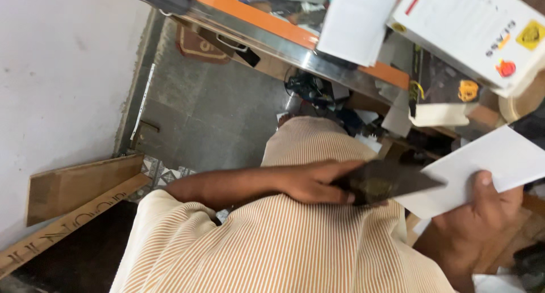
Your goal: The person sits at a cluttered glass counter in a mobile accessories shop. They write on a product box with a pen, open a screen protector package, remove a black tempered glass protector and its paper sleeve, hold it up, and compare it with a phone that has an orange screen protector applied, handling several protector packages.
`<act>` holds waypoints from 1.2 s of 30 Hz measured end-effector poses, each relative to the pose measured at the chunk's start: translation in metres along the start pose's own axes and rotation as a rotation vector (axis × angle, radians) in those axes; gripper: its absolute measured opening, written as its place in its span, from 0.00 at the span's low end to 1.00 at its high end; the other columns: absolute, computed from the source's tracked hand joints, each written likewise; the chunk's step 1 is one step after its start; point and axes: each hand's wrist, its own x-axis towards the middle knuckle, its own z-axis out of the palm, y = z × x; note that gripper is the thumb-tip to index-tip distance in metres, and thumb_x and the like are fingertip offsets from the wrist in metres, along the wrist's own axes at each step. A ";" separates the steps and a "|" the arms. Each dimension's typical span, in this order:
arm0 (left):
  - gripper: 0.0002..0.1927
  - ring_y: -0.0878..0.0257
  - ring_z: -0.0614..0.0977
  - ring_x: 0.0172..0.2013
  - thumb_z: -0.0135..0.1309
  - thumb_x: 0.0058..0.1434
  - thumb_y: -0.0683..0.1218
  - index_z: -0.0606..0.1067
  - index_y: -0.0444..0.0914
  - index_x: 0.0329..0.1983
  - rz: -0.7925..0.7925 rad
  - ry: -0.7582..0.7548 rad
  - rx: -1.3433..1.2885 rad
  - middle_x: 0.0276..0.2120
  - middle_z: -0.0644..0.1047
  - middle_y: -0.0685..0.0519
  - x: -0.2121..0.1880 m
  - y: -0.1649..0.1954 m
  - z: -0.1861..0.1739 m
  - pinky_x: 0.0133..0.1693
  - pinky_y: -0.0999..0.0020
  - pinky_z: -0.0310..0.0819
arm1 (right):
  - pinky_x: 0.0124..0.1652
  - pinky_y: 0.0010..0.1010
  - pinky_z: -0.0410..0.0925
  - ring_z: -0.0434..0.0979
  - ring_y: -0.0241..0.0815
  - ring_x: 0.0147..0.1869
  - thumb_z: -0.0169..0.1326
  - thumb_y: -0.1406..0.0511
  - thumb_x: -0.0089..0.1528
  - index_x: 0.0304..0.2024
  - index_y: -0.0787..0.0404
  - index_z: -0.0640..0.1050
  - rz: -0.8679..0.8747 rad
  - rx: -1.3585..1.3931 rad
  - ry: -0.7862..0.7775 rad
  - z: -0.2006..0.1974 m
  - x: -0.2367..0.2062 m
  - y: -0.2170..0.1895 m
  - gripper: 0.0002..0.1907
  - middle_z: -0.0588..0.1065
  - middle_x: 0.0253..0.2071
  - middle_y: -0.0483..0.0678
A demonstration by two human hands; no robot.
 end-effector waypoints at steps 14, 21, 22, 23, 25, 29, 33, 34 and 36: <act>0.36 0.51 0.83 0.48 0.35 0.72 0.59 0.43 0.38 0.76 0.270 0.439 -0.587 0.54 0.74 0.41 -0.062 -0.008 -0.033 0.50 0.53 0.81 | 0.56 0.32 0.72 0.79 0.46 0.52 0.51 0.71 0.74 0.61 0.76 0.70 0.087 0.199 -0.116 0.059 0.006 0.034 0.16 0.77 0.52 0.59; 0.35 0.49 0.81 0.51 0.34 0.77 0.61 0.55 0.31 0.75 0.137 0.719 -0.381 0.55 0.76 0.36 -0.097 0.003 -0.064 0.57 0.58 0.76 | 0.55 0.33 0.72 0.79 0.46 0.53 0.52 0.70 0.72 0.61 0.75 0.71 0.153 0.162 -0.119 0.097 0.000 0.047 0.17 0.77 0.52 0.57; 0.35 0.49 0.80 0.54 0.34 0.78 0.61 0.58 0.29 0.73 0.142 0.743 -0.380 0.56 0.75 0.36 -0.099 0.004 -0.071 0.59 0.58 0.74 | 0.55 0.34 0.72 0.79 0.46 0.53 0.52 0.70 0.71 0.61 0.74 0.71 0.178 0.168 -0.118 0.105 -0.002 0.050 0.18 0.77 0.51 0.57; 0.35 0.50 0.79 0.56 0.35 0.79 0.61 0.61 0.27 0.72 0.148 0.766 -0.377 0.58 0.75 0.36 -0.101 0.006 -0.077 0.61 0.57 0.72 | 0.55 0.35 0.72 0.80 0.47 0.53 0.53 0.69 0.71 0.61 0.74 0.71 0.202 0.175 -0.115 0.112 -0.004 0.052 0.18 0.77 0.51 0.57; 0.37 0.47 0.82 0.51 0.31 0.77 0.64 0.65 0.27 0.67 0.160 0.625 -0.568 0.53 0.78 0.35 -0.108 0.011 -0.090 0.57 0.55 0.76 | 0.55 0.35 0.72 0.79 0.46 0.54 0.53 0.69 0.70 0.61 0.74 0.71 0.243 0.103 -0.066 0.126 -0.009 0.056 0.19 0.77 0.53 0.56; 0.46 0.44 0.84 0.48 0.21 0.75 0.69 0.72 0.24 0.57 0.139 0.536 -0.738 0.48 0.80 0.35 -0.118 0.017 -0.107 0.55 0.52 0.79 | 0.53 0.35 0.72 0.78 0.46 0.53 0.54 0.67 0.69 0.61 0.72 0.71 0.334 0.073 -0.064 0.147 -0.022 0.061 0.20 0.77 0.54 0.55; 0.40 0.52 0.82 0.48 0.20 0.77 0.64 0.73 0.28 0.55 0.200 0.675 -0.586 0.48 0.80 0.41 -0.124 0.005 -0.116 0.57 0.59 0.76 | 0.54 0.35 0.72 0.78 0.44 0.54 0.54 0.68 0.67 0.60 0.72 0.71 0.400 0.041 -0.077 0.163 -0.029 0.067 0.20 0.77 0.54 0.54; 0.38 0.55 0.81 0.50 0.20 0.79 0.63 0.73 0.28 0.54 0.202 0.784 -0.516 0.49 0.79 0.42 -0.123 0.000 -0.118 0.59 0.61 0.74 | 0.54 0.35 0.71 0.78 0.44 0.54 0.54 0.68 0.68 0.60 0.72 0.72 0.396 0.026 -0.083 0.166 -0.030 0.069 0.20 0.77 0.54 0.54; 0.36 0.58 0.79 0.49 0.21 0.81 0.60 0.74 0.29 0.52 0.194 0.880 -0.445 0.47 0.79 0.45 -0.124 -0.011 -0.122 0.59 0.64 0.72 | 0.54 0.34 0.71 0.78 0.44 0.54 0.55 0.68 0.68 0.60 0.72 0.72 0.390 0.000 -0.091 0.172 -0.033 0.071 0.20 0.77 0.54 0.54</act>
